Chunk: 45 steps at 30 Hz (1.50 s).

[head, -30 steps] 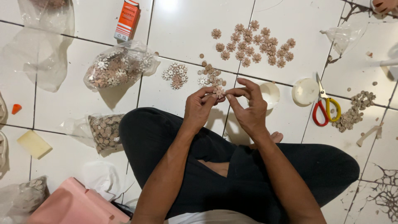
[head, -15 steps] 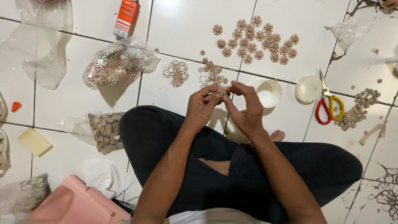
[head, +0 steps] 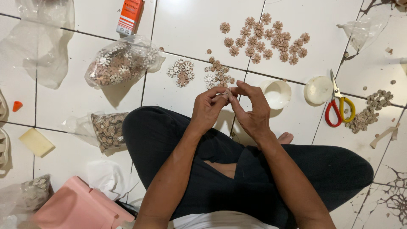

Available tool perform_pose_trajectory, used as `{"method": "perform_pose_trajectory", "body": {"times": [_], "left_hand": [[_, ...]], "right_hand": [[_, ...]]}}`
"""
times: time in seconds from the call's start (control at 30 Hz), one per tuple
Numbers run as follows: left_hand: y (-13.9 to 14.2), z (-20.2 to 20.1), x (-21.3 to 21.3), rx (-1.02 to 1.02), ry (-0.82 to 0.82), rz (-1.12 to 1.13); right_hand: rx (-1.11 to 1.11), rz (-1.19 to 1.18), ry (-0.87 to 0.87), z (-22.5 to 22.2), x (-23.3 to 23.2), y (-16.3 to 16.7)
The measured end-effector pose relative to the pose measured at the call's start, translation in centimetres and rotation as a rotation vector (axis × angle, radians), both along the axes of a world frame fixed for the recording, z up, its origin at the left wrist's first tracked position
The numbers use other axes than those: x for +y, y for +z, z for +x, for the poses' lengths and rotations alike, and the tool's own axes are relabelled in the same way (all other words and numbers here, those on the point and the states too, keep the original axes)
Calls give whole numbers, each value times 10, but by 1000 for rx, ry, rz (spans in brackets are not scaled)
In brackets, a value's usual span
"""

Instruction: The person sits on the floor and assembles small, flower-shaped decorative pieces by hand. They repeatedly pick up a base piece, apply adhesive from a small white bowl, and press a smaller circular piece onto the center before placing the finished item on the floor.

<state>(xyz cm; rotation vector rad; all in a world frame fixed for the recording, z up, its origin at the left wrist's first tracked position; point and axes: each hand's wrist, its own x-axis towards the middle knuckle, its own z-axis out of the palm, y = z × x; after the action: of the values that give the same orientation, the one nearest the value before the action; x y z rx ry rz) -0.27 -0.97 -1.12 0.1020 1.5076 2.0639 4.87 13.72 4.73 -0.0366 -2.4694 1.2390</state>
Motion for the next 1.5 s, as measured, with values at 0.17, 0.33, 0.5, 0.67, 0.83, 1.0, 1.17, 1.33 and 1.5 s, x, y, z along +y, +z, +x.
{"method": "perform_pose_trajectory", "body": {"times": [0.17, 0.33, 0.5, 0.67, 0.83, 1.0, 1.17, 1.33, 1.5], "left_hand": [[4, -4, -1, -73, 20, 96], [9, -5, -3, -139, 44, 189], [11, -3, 2, -114, 78, 177], [14, -3, 2, -111, 77, 70], [15, -3, 1, -91, 84, 66], [15, -5, 2, -131, 78, 108], [14, -6, 0, -114, 32, 97], [13, -6, -1, -213, 12, 130], [12, -5, -2, -216, -26, 110]], "right_hand": [[-12, -77, -53, 2, 8, -3], [-175, -447, -98, 1, 13, -12], [-240, -567, -117, 2, 16, -16], [-241, -566, -103, 2, 17, -18], [-258, -564, -102, 2, 17, -19], [-271, -579, -87, 3, 18, -19], [-273, -576, -87, 2, 18, -22], [-255, -533, -88, 2, 16, -22], [-242, -404, -78, 0, 8, -25]]}}
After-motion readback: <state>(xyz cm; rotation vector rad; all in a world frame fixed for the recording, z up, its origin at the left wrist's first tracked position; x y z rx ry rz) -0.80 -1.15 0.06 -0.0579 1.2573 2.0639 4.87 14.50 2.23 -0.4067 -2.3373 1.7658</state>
